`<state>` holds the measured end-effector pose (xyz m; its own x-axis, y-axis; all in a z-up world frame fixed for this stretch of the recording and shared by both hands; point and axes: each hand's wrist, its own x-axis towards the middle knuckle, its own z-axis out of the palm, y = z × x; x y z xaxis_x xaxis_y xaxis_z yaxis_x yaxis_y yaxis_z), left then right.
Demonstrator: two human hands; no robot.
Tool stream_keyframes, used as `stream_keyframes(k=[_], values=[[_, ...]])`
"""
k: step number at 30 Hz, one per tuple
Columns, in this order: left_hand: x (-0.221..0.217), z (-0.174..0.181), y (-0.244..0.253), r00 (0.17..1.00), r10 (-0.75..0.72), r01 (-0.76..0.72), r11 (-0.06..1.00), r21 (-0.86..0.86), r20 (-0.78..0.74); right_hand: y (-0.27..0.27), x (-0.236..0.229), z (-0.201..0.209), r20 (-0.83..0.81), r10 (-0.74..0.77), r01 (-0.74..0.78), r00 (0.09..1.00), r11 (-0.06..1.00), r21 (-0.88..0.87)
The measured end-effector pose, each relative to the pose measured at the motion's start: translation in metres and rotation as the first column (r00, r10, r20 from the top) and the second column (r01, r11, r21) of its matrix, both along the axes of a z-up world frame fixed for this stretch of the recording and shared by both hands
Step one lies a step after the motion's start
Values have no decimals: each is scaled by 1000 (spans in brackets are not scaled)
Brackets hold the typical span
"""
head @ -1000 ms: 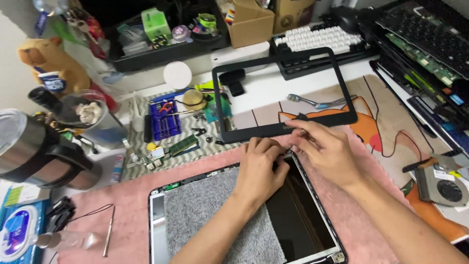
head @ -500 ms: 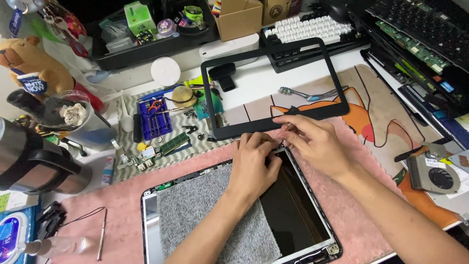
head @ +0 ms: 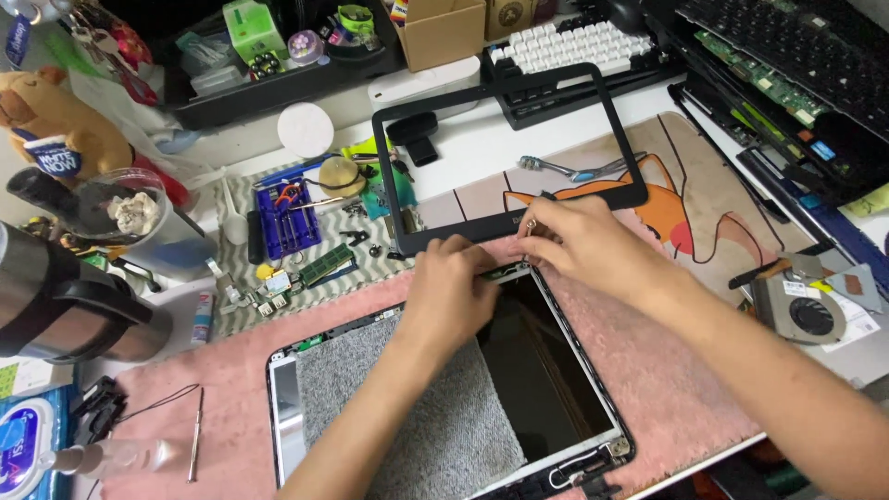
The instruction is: The person uses a metal prying tool to carefully detach the bezel and screen assembly from a laptop chassis. They work along the edges to release clips and disconnect cables, then remove the protective cloth and place the bezel aside.
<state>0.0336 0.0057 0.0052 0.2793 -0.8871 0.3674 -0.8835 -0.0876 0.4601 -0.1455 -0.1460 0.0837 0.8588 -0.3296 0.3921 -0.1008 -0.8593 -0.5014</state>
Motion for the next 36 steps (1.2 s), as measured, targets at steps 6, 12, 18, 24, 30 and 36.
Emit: stream_keyframes(k=[6,12,18,24,30,36], values=[[18,21,24,997,-74,77,990,116,-34,-8,20,32,-410,7,-88,912,980,-177],[17,28,27,985,-142,155,976,150,-95,-4,32,56,-556,-62,-171,829,919,-357],[20,28,22,977,-210,204,966,160,22,1,27,78,-638,29,-220,770,950,-223],[22,15,15,923,-306,282,950,130,234,-22,26,37,-629,-55,-237,776,898,-371],[22,-19,1,786,-244,301,954,-7,567,2,15,81,-676,81,-308,733,925,-223],[7,13,24,953,-283,291,955,-65,107,-21,22,51,-646,95,-364,757,883,-296]])
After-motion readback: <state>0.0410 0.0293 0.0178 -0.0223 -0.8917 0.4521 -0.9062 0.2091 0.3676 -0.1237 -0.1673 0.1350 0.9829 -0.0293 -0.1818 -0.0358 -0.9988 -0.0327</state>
